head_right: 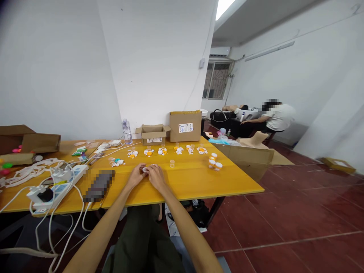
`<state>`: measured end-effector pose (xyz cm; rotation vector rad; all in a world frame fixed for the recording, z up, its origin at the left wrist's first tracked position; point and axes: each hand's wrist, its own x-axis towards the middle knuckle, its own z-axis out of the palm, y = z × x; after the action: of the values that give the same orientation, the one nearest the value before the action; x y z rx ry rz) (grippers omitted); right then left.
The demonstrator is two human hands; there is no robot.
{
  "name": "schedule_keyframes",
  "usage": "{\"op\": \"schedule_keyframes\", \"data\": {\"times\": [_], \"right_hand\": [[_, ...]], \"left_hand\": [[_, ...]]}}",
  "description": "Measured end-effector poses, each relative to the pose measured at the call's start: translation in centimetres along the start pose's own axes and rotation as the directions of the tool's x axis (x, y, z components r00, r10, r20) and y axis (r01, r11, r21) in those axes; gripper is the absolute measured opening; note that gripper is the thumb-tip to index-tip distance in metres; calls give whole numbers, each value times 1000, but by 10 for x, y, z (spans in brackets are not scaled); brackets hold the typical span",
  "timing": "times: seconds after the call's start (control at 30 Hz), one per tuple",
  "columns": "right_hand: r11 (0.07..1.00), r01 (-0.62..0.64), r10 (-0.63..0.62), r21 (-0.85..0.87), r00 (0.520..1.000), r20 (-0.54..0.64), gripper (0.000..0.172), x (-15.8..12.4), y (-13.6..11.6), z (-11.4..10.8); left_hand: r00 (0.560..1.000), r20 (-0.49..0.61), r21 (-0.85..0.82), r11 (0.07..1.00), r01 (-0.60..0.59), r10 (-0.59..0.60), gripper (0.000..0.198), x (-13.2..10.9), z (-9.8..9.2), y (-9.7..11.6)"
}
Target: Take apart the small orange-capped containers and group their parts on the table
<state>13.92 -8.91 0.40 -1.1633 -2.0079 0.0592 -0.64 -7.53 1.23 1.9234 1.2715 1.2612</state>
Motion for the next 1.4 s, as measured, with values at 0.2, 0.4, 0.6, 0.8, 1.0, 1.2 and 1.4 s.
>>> {"op": "schedule_keyframes", "data": {"times": [0.2,0.4,0.6,0.8,1.0,1.2,1.4], "right_hand": [[1000,-22,22,-16,1000,-14,17,0,1,3],[999,-51,51,-8,999,-14,15,1,2,5],[999,-15,15,-37,1000,-4,18,1,0,2],[1000,6,-7,-29,1000,-27,23,3,-9,-5],[985,-77,112,154,965,-236,25,6,-12,-16],[957,-120,191,264,946,-263,23,6,-10,-15],[955,-48,111,293,973,-201,21,7,-11,-12]], "left_hand": [[1000,5,-17,1000,1,-1,35,0,1,-2],[1000,21,-36,999,22,-21,37,0,2,-5],[1000,13,-37,999,18,-18,37,0,1,-3],[1000,25,-34,999,3,-2,32,-1,-1,3],[999,20,-30,999,28,-27,34,-1,0,5],[997,-78,-92,996,-8,1,38,-1,0,4],[996,-83,-252,967,-46,26,30,-1,-4,14]]}}
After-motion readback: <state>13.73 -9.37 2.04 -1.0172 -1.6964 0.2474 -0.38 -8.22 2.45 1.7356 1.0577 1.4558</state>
